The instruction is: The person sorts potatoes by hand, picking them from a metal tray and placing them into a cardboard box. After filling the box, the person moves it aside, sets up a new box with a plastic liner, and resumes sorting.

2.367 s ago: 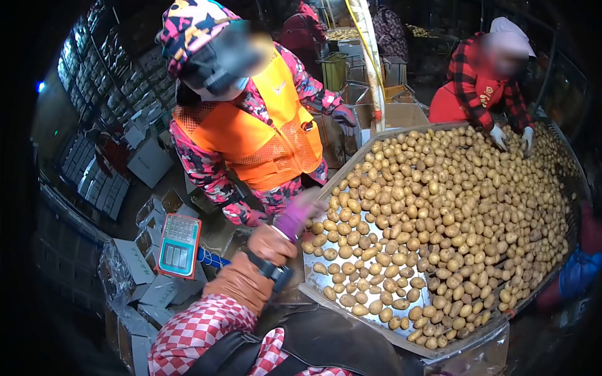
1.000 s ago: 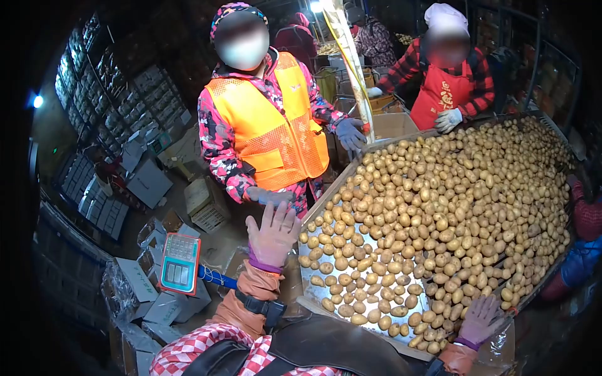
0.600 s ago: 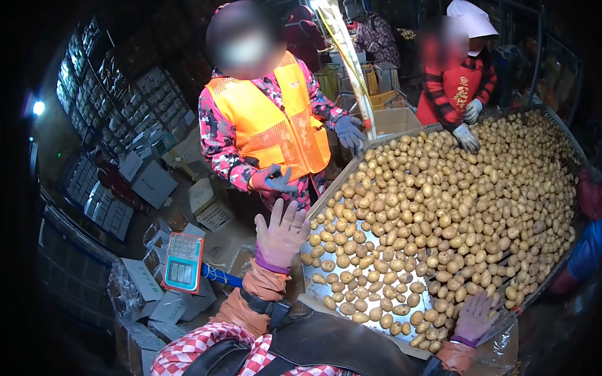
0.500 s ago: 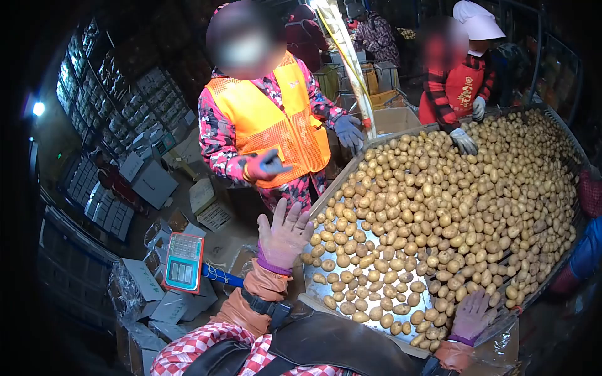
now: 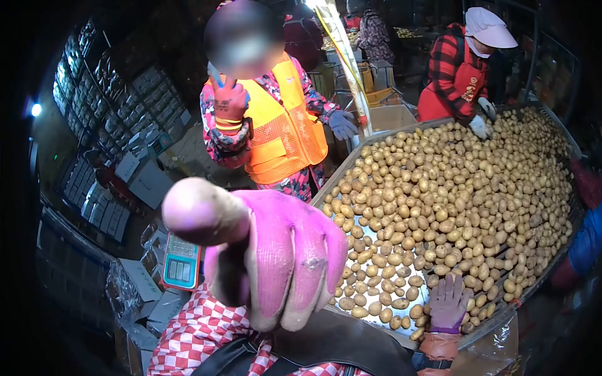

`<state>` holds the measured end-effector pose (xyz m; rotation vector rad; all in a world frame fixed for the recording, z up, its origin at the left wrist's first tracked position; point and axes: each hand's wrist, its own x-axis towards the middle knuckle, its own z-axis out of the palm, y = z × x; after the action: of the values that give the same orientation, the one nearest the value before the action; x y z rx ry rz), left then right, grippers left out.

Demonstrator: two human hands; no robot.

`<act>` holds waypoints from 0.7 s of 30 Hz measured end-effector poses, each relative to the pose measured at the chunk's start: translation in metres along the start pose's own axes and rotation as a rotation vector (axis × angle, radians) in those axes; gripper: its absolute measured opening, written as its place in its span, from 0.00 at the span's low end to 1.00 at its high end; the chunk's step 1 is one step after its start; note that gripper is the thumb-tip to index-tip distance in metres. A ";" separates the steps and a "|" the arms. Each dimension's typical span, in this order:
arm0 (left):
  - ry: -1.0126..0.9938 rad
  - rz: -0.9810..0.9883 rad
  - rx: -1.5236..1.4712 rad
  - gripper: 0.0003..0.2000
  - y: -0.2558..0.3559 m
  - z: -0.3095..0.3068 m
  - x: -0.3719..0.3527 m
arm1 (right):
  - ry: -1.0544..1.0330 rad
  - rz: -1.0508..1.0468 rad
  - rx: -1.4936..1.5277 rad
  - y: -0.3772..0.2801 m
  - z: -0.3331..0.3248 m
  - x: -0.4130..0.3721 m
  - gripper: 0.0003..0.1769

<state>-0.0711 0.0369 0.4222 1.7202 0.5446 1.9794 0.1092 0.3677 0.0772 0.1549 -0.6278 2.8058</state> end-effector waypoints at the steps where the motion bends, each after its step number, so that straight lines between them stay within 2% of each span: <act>1: -0.009 0.002 -0.008 0.31 -0.002 0.002 0.004 | 0.083 0.013 0.023 -0.002 0.001 -0.003 0.34; 4: -0.017 0.014 -0.025 0.32 -0.003 0.006 0.013 | 0.568 -0.016 0.142 -0.006 0.030 -0.006 0.32; 5: -0.021 0.018 -0.026 0.32 -0.003 0.008 0.015 | 0.453 -0.032 0.030 -0.004 0.012 -0.010 0.30; 8: -0.026 0.029 -0.031 0.34 -0.002 0.011 0.020 | 0.463 -0.024 0.041 -0.006 0.014 -0.011 0.31; 13: -0.010 0.059 -0.036 0.36 -0.004 0.014 0.027 | 0.257 -0.006 0.007 0.001 -0.001 -0.010 0.32; 16: -0.184 -0.051 -0.101 0.29 -0.004 -0.002 0.036 | 0.169 -0.005 0.018 0.002 0.001 -0.007 0.33; 17: -0.195 -0.072 -0.109 0.23 -0.006 -0.002 0.036 | 0.157 -0.001 0.031 0.004 0.002 -0.009 0.33; 19: -0.166 -0.067 -0.099 0.10 -0.015 0.002 0.038 | 0.319 0.025 0.481 0.003 -0.005 -0.011 0.34; 21: -0.126 -0.065 -0.089 0.14 -0.019 0.001 0.042 | 0.123 -0.002 0.016 0.003 -0.009 -0.010 0.34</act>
<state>-0.0734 0.0761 0.4453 1.7370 0.4561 1.8084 0.1171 0.3669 0.0659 -0.0144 -0.5763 2.7929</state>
